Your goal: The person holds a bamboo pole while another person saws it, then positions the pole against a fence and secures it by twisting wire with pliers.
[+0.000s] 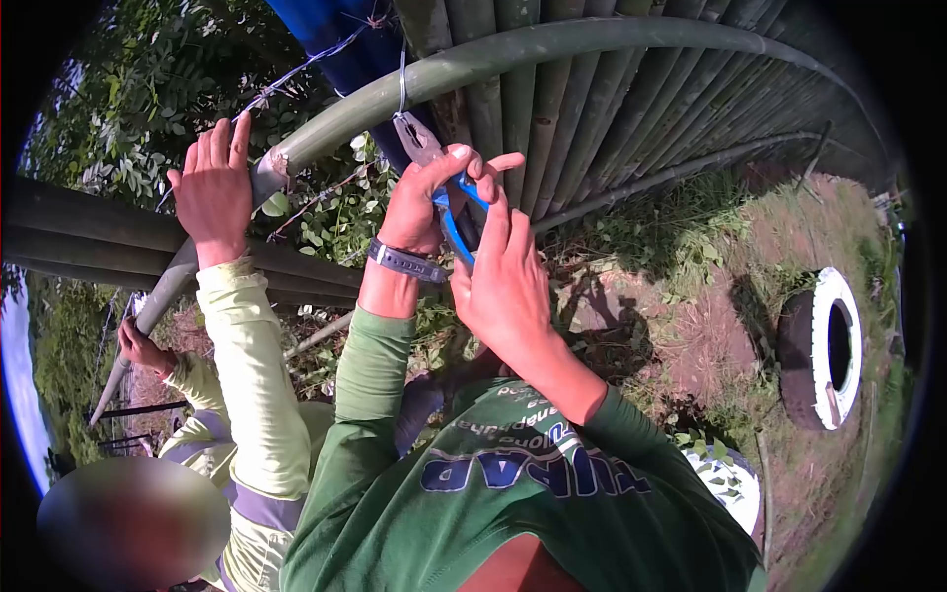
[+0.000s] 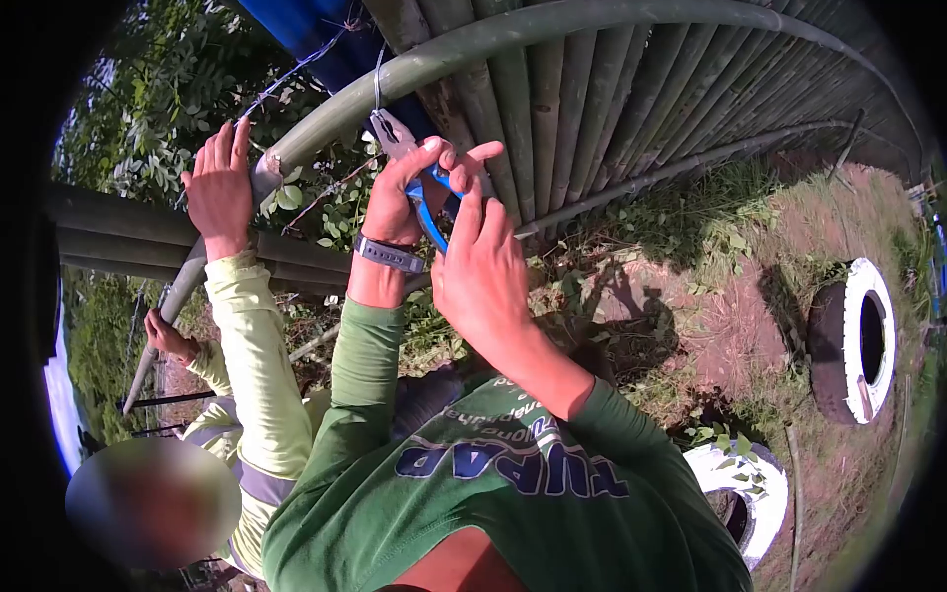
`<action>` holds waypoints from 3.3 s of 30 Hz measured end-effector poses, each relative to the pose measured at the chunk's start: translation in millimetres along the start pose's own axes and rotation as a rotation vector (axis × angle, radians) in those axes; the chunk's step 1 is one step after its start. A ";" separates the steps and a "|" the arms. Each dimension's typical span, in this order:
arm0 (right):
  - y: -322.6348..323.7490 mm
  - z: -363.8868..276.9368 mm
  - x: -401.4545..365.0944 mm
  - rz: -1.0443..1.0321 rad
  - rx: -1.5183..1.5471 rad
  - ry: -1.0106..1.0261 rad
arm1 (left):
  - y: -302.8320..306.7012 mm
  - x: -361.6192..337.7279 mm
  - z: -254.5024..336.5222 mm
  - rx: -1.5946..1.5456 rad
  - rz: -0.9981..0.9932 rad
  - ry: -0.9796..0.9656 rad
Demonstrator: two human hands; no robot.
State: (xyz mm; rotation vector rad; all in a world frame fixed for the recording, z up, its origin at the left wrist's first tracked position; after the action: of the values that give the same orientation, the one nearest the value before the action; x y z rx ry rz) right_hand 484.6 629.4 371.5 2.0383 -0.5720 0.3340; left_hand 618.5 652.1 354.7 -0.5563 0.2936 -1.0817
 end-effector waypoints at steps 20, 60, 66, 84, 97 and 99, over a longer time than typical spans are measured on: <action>-4.1 7.0 23.3 -0.153 0.135 -0.146 | -9.3 -24.5 -9.5 -0.179 0.234 0.071; 2.1 -10.1 13.6 0.049 -0.264 -0.091 | -16.2 -10.9 -9.5 -0.421 -0.073 -0.108; -1.2 -0.4 21.3 -0.156 -0.027 -0.121 | -11.9 -23.2 -0.2 -0.100 0.283 -0.039; -84.2 19.4 1.6 -0.697 2.399 -0.520 | -5.7 -61.9 5.4 0.295 0.465 0.153; -221.9 91.8 -3.0 -0.568 1.675 -0.056 | -4.3 -65.4 18.5 1.091 1.064 0.381; -198.0 105.3 -7.3 -0.790 1.841 -0.130 | -12.1 -72.4 32.0 1.078 0.945 0.277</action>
State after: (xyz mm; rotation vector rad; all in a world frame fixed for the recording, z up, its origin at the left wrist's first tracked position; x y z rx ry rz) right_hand 582.2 625.9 169.5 3.7441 0.9564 0.2075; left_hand 592.4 721.5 384.9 0.6723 0.1394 -0.2613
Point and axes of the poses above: each hand's wrist, its own x-axis towards the middle knuckle, its own y-axis out of the back of the hand, z = x × y, the point moved 6 cm from there along x, towards the middle knuckle, and after that the axes turned 12 degrees about y, right-handed, at the moved point
